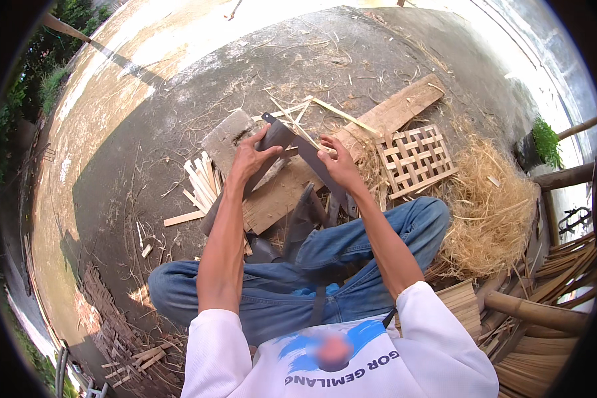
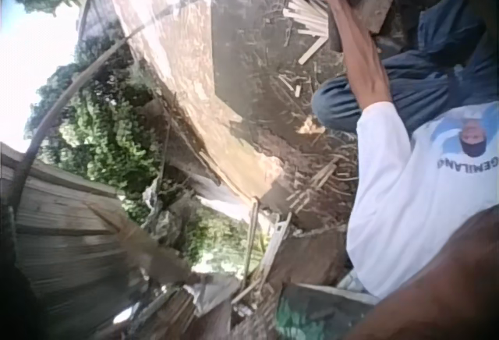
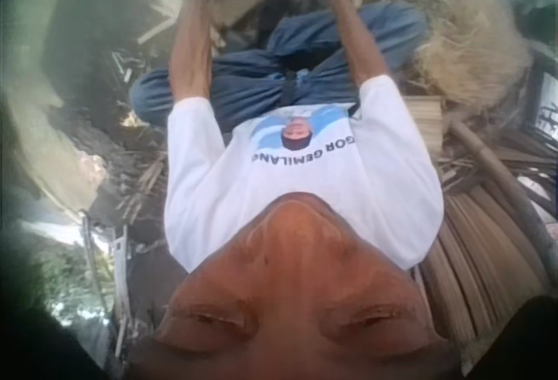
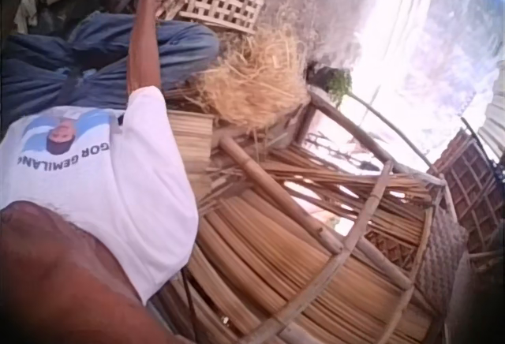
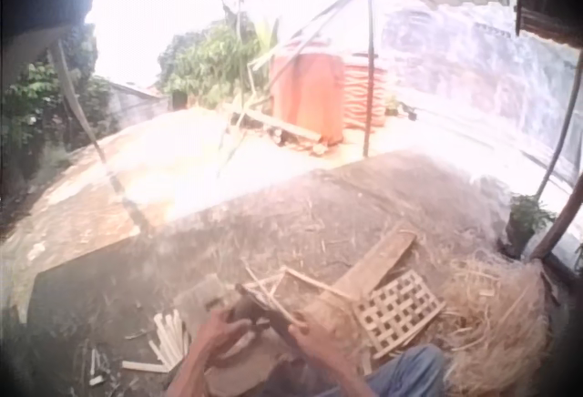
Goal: The person sits on the ground and uses a machete to split and cut bamboo strips. They then weave the strips into a lattice mat and cut a cylindrical bamboo piece into smaller sections.
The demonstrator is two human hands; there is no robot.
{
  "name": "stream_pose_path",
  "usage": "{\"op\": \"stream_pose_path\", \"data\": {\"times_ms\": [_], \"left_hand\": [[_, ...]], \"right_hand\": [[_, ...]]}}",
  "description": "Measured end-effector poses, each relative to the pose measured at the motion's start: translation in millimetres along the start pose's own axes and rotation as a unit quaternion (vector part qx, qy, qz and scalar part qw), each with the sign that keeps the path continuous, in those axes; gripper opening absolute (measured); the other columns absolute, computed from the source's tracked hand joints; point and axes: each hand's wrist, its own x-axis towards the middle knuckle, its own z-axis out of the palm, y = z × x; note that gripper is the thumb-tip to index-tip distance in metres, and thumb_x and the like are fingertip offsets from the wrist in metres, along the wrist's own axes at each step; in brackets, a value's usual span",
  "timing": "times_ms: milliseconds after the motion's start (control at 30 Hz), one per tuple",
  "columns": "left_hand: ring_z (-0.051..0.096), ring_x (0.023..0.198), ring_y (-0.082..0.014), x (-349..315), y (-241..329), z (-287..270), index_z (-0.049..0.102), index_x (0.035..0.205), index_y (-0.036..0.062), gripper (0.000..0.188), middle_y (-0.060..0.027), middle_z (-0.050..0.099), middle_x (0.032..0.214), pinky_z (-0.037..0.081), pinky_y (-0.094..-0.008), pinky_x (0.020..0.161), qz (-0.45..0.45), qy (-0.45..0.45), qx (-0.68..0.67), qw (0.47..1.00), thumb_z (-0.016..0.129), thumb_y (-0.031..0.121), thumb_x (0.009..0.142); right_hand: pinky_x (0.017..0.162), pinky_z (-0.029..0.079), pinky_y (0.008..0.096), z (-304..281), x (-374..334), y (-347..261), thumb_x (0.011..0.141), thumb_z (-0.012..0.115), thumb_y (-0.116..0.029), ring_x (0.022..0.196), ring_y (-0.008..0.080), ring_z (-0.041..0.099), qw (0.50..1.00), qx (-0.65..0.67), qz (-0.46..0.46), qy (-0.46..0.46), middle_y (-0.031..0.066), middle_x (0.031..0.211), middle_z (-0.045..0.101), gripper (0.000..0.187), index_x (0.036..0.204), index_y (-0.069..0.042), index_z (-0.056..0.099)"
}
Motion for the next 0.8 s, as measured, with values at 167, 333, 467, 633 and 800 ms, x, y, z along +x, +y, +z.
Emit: {"op": "stream_pose_path", "data": {"times_ms": [167, 333, 467, 633, 800], "left_hand": [[0.063, 0.118, -0.0216, -15, 42, -17, 0.049, 0.150, 0.0114, 0.088, -0.0150, 0.065, 0.133, 0.049, -0.0358, 0.101, -0.075, -0.066, -0.125, 0.987, 0.089, 0.036, 0.076], [0.067, 0.106, -0.0167, -25, 41, -14, 0.044, 0.153, 0.0101, 0.091, -0.0153, 0.068, 0.125, 0.054, -0.0321, 0.090, -0.092, -0.066, -0.208, 0.972, 0.090, 0.030, 0.077], [0.067, 0.104, -0.0160, -30, 30, -13, 0.045, 0.151, 0.0050, 0.089, -0.0128, 0.070, 0.119, 0.054, -0.0308, 0.088, -0.065, -0.005, -0.292, 0.954, 0.090, 0.024, 0.078], [0.069, 0.092, -0.0141, -19, 37, -45, 0.047, 0.146, 0.0014, 0.079, -0.0069, 0.072, 0.107, 0.057, -0.0299, 0.079, 0.015, 0.187, -0.488, 0.852, 0.087, 0.023, 0.082], [0.068, 0.093, -0.0116, -30, 52, -124, 0.054, 0.140, 0.0059, 0.068, -0.0045, 0.072, 0.109, 0.057, -0.0291, 0.081, 0.082, 0.202, -0.431, 0.875, 0.086, 0.020, 0.083]], "right_hand": [[0.108, 0.043, 0.0413, 26, 9, -12, 0.092, 0.070, -0.020, 0.124, 0.0345, 0.056, 0.973, -0.164, -0.162, -0.028, 0.0192, 0.138, 0.055, 0.061, 0.146, -0.005, 0.046], [0.097, 0.047, 0.0402, 47, -2, -28, 0.093, 0.069, -0.025, 0.109, 0.0330, 0.063, 0.982, -0.100, -0.150, 0.049, 0.0163, 0.116, 0.066, 0.031, 0.117, -0.005, 0.068], [0.084, 0.050, 0.0405, 45, -17, -48, 0.097, 0.065, -0.025, 0.094, 0.0327, 0.065, 0.979, -0.149, -0.117, 0.075, 0.0133, 0.102, 0.068, 0.021, 0.099, -0.006, 0.074], [0.079, 0.051, 0.0414, 23, -29, -13, 0.097, 0.063, -0.027, 0.090, 0.0325, 0.067, 0.951, -0.275, -0.131, 0.045, 0.0122, 0.096, 0.068, 0.023, 0.097, -0.007, 0.074], [0.082, 0.053, 0.0409, -55, -9, 31, 0.100, 0.059, -0.028, 0.093, 0.0314, 0.069, 0.972, -0.183, -0.004, 0.146, 0.0159, 0.110, 0.070, 0.028, 0.106, -0.005, 0.073]]}}
